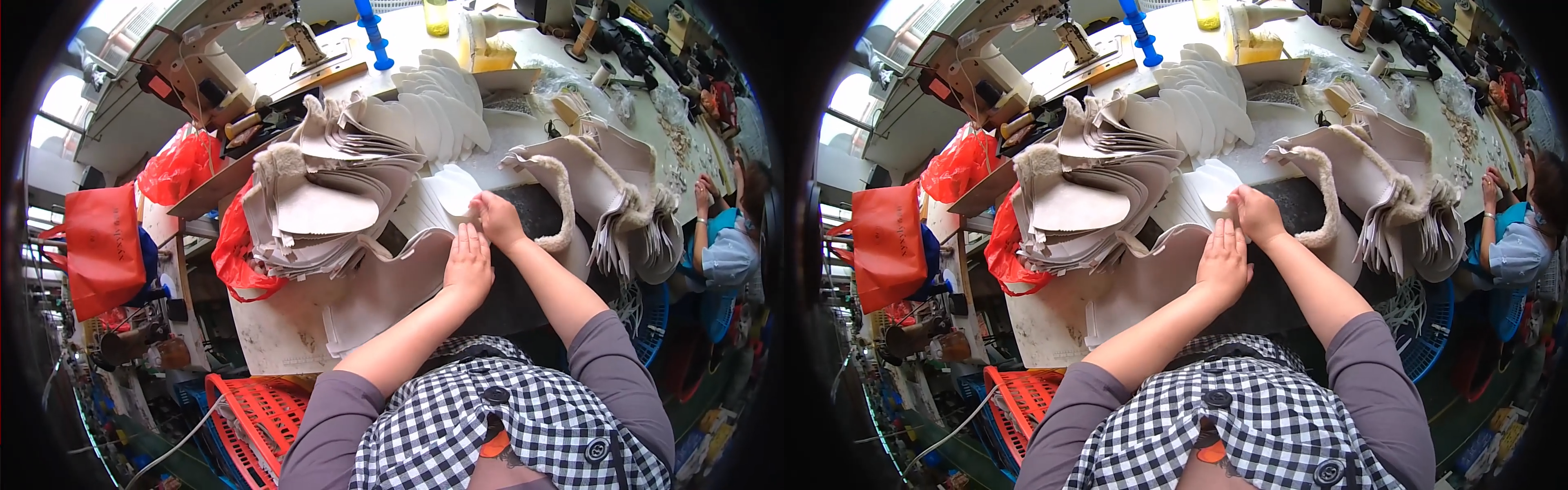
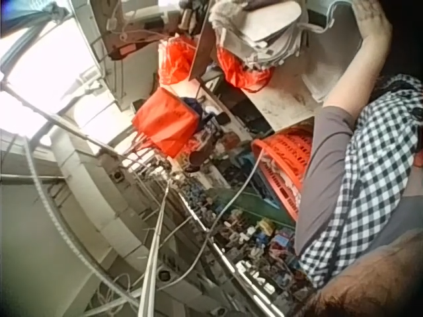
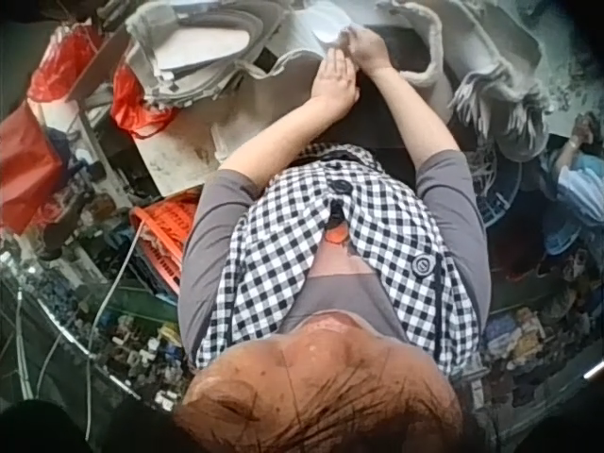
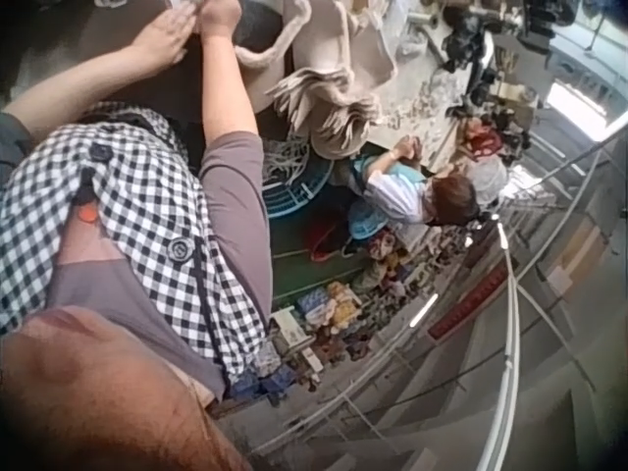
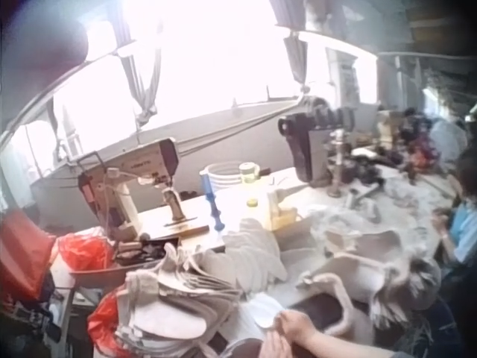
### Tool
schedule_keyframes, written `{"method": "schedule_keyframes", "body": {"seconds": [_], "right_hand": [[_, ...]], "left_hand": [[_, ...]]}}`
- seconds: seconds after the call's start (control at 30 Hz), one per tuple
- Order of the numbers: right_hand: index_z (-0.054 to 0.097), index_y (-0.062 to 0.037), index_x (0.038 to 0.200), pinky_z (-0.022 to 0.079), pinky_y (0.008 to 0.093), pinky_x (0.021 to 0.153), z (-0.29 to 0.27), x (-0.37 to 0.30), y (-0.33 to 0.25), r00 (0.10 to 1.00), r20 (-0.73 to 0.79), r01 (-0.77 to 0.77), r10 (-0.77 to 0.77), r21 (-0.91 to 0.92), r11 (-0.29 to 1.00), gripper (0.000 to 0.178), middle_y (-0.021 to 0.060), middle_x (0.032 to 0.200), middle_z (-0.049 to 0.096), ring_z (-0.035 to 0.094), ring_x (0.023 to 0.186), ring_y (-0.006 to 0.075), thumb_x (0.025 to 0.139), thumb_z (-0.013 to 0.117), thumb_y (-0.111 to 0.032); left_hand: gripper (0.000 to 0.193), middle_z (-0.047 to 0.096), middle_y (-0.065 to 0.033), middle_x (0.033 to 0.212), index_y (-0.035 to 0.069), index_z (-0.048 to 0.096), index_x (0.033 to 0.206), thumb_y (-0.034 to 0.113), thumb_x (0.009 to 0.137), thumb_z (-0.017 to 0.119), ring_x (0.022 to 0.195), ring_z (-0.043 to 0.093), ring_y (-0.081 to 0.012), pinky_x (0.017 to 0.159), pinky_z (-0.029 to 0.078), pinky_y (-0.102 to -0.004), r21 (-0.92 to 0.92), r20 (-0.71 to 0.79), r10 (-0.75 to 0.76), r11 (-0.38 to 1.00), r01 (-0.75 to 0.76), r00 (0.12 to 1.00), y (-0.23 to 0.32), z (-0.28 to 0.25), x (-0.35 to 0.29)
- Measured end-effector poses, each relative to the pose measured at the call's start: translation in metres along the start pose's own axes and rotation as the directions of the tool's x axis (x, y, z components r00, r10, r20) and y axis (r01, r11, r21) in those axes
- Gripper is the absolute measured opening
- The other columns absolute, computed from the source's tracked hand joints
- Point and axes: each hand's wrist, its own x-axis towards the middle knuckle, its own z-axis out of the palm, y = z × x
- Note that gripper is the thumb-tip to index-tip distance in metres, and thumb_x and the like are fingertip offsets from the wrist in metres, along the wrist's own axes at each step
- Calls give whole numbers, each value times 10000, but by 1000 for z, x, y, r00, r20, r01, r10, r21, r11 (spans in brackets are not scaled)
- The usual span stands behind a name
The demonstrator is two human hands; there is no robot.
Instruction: Inserting and fitting internal lining pieces into the outer fabric of shoe upper components.
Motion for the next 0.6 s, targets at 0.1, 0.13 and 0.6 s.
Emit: {"method": "schedule_keyframes", "body": {"seconds": [0.1,0.13,0.6], "right_hand": [[638,-103,884,505,399,681,-20,21,-19,971,-240,-8,5,-14,1000,87,88,841,659,624,769,298,906,588,-170],[641,-93,892,503,398,673,-36,28,-33,894,-397,142,-208,-189,972,89,96,846,668,618,741,314,915,584,-157],[520,-46,1214,484,240,806,-96,-111,-60,896,304,-301,324,952,-59,444,84,1106,571,564,889,116,835,737,-123]], "left_hand": [[790,255,-281,1504,-81,310,1423,445,886,553,1421,229,-386,1170,192,-439,62,105,-27,998,21,994,-5,12,7],[814,239,-287,1513,-77,293,1439,472,891,542,1432,207,-380,1174,175,-439,46,133,-39,998,33,990,-8,16,7],[652,330,-215,1470,62,398,1400,237,833,668,1336,341,-428,1097,302,-528,-181,59,-381,905,385,923,-103,-7,-196]]}}
